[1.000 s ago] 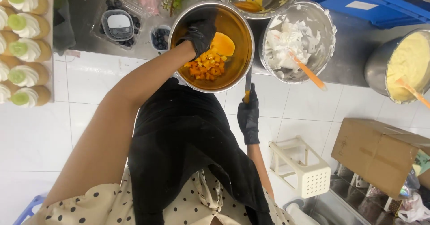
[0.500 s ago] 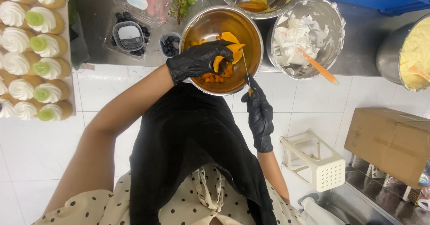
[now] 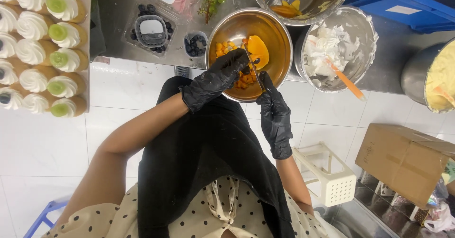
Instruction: Peeling and dicing a fresh mango over a metal bowl.
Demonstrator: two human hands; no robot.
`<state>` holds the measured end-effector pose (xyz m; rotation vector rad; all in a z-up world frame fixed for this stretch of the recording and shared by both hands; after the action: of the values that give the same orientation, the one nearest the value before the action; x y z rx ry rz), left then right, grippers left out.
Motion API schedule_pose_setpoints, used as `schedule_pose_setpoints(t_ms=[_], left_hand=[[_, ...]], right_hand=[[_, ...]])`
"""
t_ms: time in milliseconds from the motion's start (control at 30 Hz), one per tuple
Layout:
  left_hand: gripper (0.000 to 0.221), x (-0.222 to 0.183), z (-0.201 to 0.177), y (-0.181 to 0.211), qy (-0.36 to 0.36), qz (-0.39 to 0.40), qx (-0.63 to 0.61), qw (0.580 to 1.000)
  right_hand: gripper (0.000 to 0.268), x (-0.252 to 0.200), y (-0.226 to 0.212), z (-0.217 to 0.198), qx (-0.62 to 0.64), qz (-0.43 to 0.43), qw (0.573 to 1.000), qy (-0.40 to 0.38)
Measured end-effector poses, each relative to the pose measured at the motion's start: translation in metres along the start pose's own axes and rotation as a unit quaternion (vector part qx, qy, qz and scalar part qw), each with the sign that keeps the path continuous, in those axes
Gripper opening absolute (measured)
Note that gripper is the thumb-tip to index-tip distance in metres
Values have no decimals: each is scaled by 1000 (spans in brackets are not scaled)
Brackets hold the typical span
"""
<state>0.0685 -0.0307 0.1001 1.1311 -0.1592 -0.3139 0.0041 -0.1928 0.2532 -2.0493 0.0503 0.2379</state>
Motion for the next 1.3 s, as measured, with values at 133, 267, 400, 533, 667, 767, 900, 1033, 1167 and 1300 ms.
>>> schedule_pose_setpoints(t_ms=[133,267,400,533,667,767,900,1033,1167,1300], left_hand=[[32,-7,6,8,16,40,44,998],[32,-12,21,23,-17,41,115,992],[36,-11,25,56,-21,5,64,998],[45,-3,6,52,16,-117,-47,992],[48,-4,-16,6,75,-153,-127,977],[54,-4,-29,-9,5,41,213,976],[58,-18,-5,-13,-90,196,511,832],[59,-14,-7,20,-90,231,524,815],[47,2,-5,80,-42,53,279,958],[46,-1,3,89,-39,-53,124,990]], right_hand=[[43,5,15,3,37,59,997,-24],[43,18,16,7,36,93,995,-20],[39,33,30,10,54,37,998,-8],[38,36,40,6,98,9,994,-45],[39,30,28,4,47,46,996,-65],[38,32,38,6,35,48,996,-64],[35,41,87,17,43,63,996,-41],[49,48,43,9,121,-8,990,-77],[59,49,20,5,136,62,981,-127],[60,46,57,10,264,61,948,-166]])
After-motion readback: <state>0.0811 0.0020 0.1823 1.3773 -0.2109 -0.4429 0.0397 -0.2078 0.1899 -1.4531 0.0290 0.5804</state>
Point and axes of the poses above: each hand's wrist, its own x-axis towards the middle knuckle, its own z-axis out of the palm, y = z × x, the point moved 4 cm from there along x, towards the middle knuckle, and after that the axes turned 5 degrees about z, right-handed, at the moved point
